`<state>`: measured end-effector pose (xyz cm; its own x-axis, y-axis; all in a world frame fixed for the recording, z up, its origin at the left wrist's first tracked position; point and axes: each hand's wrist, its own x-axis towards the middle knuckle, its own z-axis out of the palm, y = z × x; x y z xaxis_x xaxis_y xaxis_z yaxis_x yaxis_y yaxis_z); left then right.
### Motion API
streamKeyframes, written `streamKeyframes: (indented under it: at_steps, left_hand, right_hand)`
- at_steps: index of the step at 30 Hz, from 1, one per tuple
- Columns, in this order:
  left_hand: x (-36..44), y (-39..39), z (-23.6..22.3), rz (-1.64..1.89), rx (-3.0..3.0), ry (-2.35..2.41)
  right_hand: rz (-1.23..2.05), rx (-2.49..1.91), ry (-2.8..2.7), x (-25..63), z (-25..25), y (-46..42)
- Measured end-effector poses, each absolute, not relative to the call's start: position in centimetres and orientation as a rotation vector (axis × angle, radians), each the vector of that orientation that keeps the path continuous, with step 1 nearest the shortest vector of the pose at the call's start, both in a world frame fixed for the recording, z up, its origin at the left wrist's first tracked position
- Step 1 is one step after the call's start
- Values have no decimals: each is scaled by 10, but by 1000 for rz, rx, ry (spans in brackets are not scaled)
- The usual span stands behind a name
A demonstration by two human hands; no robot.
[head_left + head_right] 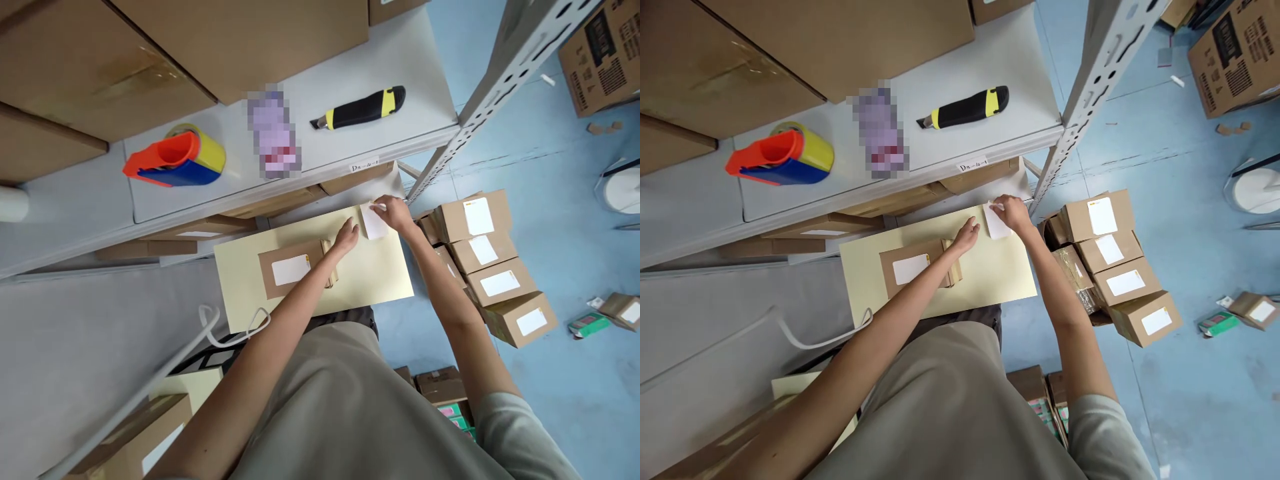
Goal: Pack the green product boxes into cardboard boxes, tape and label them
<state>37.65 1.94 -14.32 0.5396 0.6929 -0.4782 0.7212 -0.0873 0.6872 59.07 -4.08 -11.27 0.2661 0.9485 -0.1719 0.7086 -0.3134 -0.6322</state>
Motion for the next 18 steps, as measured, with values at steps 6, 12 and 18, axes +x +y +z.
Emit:
streamKeyframes:
  at_steps: [6,12,18]
  left_hand:
    - [393,24,-139,-179,2143,861]
    - [409,36,-143,-318,2198,786]
    - [415,36,-153,-350,2134,854]
  right_hand:
    - [650,-2190,-1348,612,-106,13]
    - [631,-2234,-1382,616,-116,43]
    - [556,-2205,-1396,618,-136,60]
